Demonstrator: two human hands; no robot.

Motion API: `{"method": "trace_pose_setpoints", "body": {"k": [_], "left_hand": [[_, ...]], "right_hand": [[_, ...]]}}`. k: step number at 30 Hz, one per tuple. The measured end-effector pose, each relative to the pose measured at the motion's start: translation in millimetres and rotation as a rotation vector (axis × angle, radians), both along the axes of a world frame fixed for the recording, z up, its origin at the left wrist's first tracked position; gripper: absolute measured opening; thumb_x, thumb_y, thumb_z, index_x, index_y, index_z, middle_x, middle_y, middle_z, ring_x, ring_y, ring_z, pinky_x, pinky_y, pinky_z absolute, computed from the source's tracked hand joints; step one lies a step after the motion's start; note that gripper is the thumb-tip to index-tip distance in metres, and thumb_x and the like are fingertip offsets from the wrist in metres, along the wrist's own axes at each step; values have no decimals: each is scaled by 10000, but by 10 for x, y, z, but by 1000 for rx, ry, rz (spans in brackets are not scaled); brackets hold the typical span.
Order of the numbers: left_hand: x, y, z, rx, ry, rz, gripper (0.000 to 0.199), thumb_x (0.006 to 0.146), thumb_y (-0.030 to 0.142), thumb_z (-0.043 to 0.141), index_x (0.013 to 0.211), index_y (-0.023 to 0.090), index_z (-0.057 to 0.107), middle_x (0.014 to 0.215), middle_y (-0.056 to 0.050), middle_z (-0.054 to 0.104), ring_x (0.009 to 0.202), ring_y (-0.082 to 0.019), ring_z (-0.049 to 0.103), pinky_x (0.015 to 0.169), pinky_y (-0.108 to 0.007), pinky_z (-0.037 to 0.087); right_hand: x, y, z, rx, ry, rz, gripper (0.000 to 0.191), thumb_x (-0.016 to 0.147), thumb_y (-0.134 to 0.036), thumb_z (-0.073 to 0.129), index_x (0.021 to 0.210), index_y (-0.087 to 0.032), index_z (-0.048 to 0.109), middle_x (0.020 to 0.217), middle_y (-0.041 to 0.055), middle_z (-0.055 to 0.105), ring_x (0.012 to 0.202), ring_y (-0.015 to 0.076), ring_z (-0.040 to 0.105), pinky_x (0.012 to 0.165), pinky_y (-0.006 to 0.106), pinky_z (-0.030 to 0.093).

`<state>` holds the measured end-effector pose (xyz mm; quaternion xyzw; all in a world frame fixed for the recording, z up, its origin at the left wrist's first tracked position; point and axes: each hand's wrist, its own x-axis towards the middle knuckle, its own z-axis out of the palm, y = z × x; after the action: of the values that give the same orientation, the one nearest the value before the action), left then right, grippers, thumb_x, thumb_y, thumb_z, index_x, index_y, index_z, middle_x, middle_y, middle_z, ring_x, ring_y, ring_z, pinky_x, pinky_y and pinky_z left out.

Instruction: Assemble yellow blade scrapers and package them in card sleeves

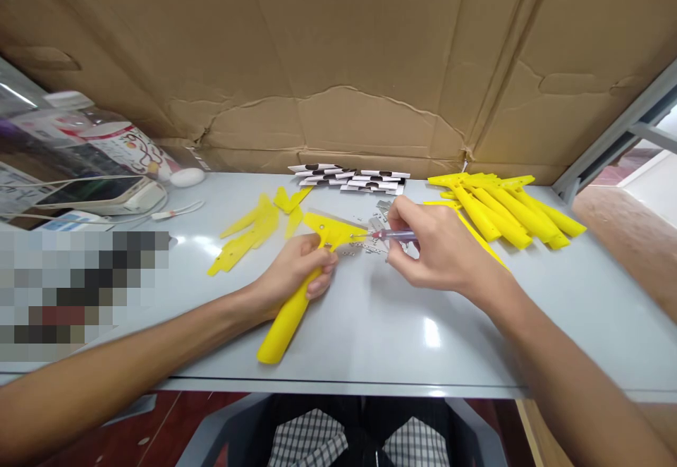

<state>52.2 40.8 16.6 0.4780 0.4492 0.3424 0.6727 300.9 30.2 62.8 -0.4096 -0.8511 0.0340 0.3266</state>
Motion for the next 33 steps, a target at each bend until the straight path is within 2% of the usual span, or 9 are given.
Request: {"method": "trace_pose_setpoints", "body": {"k": [3, 6, 9, 12, 16, 23, 26, 29, 33], "left_hand": [[-1, 3, -4, -3, 1, -1, 233, 753, 260, 688, 716, 226, 460, 404, 54, 464, 331, -71, 373, 354, -211, 259], [5, -4, 4, 2, 7, -6, 220, 747, 257, 687, 733, 222, 471, 406, 57, 468, 330, -71, 371, 351, -209, 261], [12, -10, 14, 13, 10, -4, 212, 742, 256, 689, 747, 217, 480, 411, 62, 469, 331, -70, 373, 351, -205, 264], [14, -8, 11, 15, 19, -19, 222, 752, 261, 687, 730, 219, 470, 407, 56, 470, 330, -68, 375, 353, -204, 269], [13, -2, 5, 6, 14, -10, 235, 744, 267, 693, 715, 223, 464, 403, 53, 469, 325, -68, 377, 348, -206, 265], [19, -9, 20, 4, 20, -9, 225, 734, 263, 699, 738, 223, 478, 411, 59, 467, 331, -72, 378, 351, -211, 267], [17, -13, 18, 11, 24, -13, 224, 740, 265, 695, 739, 225, 475, 410, 56, 468, 334, -72, 372, 356, -213, 265], [15, -10, 15, 14, 28, -14, 232, 742, 266, 691, 722, 227, 464, 404, 50, 467, 332, -73, 372, 357, -218, 262], [14, -2, 10, 6, 22, -14, 220, 746, 256, 692, 741, 224, 474, 411, 58, 466, 335, -74, 379, 360, -218, 267]], "right_hand": [[6, 17, -6, -12, 57, 9, 111, 900, -227, 685, 863, -215, 581, 656, -48, 604, 527, 89, 518, 534, 237, 392], [5, 40, -33, 54, 81, 0, 173, 947, -346, 720, 855, -211, 665, 598, -53, 609, 485, 77, 493, 512, 233, 383], [0, 46, -45, 123, 59, -46, 234, 952, -395, 711, 818, -211, 658, 522, -69, 542, 443, 79, 446, 493, 251, 346], [-8, 27, -25, 87, 40, -78, 179, 904, -345, 712, 880, -217, 590, 571, -72, 539, 455, 87, 454, 506, 258, 357], [-19, 10, -10, 35, 61, -31, 149, 870, -237, 670, 898, -226, 524, 692, -42, 601, 525, 99, 512, 523, 246, 388], [1, 61, -52, 164, 34, -110, 249, 971, -388, 660, 800, -218, 600, 554, -48, 582, 464, 103, 503, 520, 264, 376], [-6, 39, -21, 102, 30, -111, 178, 927, -352, 672, 853, -218, 579, 556, -63, 552, 461, 104, 504, 516, 262, 379], [-20, 13, -4, 34, 62, -57, 128, 877, -247, 664, 930, -215, 551, 664, -48, 599, 514, 101, 541, 522, 246, 405], [-12, 33, -37, 60, 65, -43, 130, 957, -295, 642, 873, -214, 586, 643, -40, 619, 518, 101, 555, 531, 248, 408]]}}
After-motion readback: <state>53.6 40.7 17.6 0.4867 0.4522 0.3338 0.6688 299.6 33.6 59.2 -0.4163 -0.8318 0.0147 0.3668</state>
